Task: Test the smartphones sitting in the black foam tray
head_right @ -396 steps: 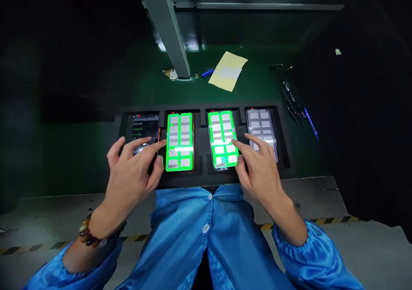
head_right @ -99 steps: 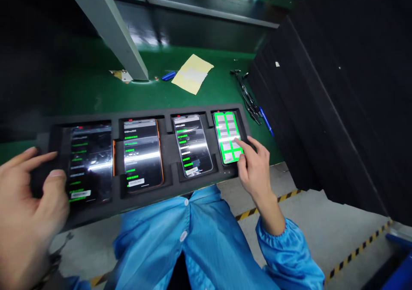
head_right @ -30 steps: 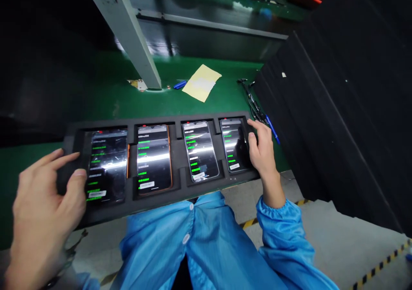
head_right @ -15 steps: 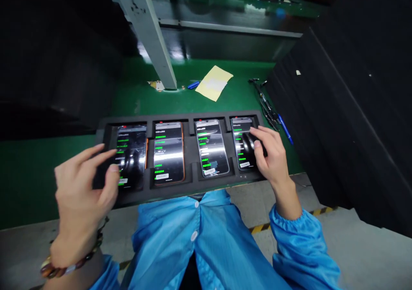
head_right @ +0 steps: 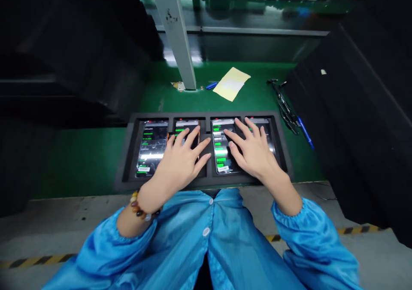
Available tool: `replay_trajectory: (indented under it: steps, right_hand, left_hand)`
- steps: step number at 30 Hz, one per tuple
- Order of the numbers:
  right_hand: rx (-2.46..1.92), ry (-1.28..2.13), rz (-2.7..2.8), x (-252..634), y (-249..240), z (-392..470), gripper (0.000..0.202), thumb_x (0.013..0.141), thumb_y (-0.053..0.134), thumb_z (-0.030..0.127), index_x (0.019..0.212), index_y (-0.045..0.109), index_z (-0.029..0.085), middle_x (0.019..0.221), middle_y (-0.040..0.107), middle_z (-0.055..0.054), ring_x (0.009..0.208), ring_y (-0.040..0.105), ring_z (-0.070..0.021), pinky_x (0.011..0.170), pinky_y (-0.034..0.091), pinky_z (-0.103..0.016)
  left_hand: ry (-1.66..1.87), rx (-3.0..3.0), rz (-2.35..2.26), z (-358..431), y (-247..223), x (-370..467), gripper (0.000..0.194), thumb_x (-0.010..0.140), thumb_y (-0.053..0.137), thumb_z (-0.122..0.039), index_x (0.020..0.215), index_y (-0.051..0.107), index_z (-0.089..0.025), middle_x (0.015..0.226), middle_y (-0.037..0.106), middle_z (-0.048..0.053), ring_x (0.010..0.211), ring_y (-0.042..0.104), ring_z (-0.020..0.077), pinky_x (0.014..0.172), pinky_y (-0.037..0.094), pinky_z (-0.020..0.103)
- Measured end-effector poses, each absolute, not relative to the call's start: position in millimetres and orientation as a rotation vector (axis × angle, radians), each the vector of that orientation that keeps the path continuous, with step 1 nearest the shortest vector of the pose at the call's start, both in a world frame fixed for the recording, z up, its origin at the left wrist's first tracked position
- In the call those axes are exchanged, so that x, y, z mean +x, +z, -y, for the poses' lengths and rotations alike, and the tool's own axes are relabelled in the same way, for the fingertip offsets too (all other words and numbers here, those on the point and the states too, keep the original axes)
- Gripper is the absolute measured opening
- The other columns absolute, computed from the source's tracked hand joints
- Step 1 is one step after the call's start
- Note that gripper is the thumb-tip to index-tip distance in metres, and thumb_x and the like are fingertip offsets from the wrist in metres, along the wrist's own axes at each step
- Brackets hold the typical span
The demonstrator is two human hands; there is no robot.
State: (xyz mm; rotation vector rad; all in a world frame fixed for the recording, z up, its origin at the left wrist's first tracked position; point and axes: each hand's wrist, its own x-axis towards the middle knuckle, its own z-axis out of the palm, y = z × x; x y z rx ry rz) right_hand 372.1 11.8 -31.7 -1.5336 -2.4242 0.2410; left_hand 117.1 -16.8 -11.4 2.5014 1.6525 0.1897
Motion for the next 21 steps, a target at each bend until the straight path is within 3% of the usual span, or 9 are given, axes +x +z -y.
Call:
replay_trajectory:
  steps: [3,8,13,17,21]
  right_hand:
    - [-1.499,0.231,2.414,368.3,-31.0,-27.2,0.045,0.112,0.051,0.040,0.154,0.066,0.034,0.176,0.047,-0.009,0.165,0.035,-0.0460,0.125,0.036,-0.085]
    - [-1.401,0.226,2.385,392.0,-19.4,-14.4,0.048,0.112,0.049,0.038,0.157,0.064,0.030,0.176,0.046,-0.011,0.166,0.035,-0.0457,0.129,0.038,-0.077]
    - [-1.351,0.221,2.308,428.7,-17.1,20.5,0.052,0.111,0.050,0.040,0.163,0.058,0.039,0.168,0.056,-0.011,0.159,0.048,-0.0465,0.122,0.047,-0.073]
    - [-1.360,0.394,2.420,424.5,-22.6,35.3,0.054,0.112,0.048,0.036,0.166,0.053,0.040,0.171,0.053,-0.010,0.160,0.047,-0.0451,0.122,0.047,-0.075]
    - [-1.422,0.312,2.513,398.5,-25.2,26.3,0.047,0.113,0.048,0.037,0.158,0.062,0.033,0.176,0.044,-0.011,0.165,0.036,-0.0486,0.126,0.037,-0.083]
  left_hand:
    - [0.204,2.475,-1.693,9.7,-5.8,118.9,0.052,0.112,0.049,-0.049,0.156,0.063,-0.026,0.177,0.042,0.017,0.154,0.050,0.0473,0.117,0.048,0.078]
    - [0.326,2.470,-1.714,30.8,12.1,66.6,0.050,0.114,0.047,-0.044,0.160,0.056,-0.027,0.176,0.044,0.014,0.159,0.047,0.0366,0.132,0.034,0.067]
    - [0.502,2.348,-1.886,62.3,9.3,-21.1,0.040,0.113,0.050,-0.031,0.151,0.062,-0.027,0.147,0.072,0.008,0.141,0.063,0.0274,0.136,0.025,0.060]
    - [0.450,2.336,-1.819,65.9,-3.9,-47.2,0.040,0.111,0.048,-0.026,0.146,0.066,-0.025,0.137,0.077,0.007,0.141,0.063,0.0271,0.137,0.020,0.058]
    - [0.436,2.378,-1.817,46.3,-12.2,-42.7,0.043,0.111,0.045,-0.024,0.148,0.066,-0.022,0.133,0.078,0.007,0.145,0.059,0.0298,0.137,0.018,0.060]
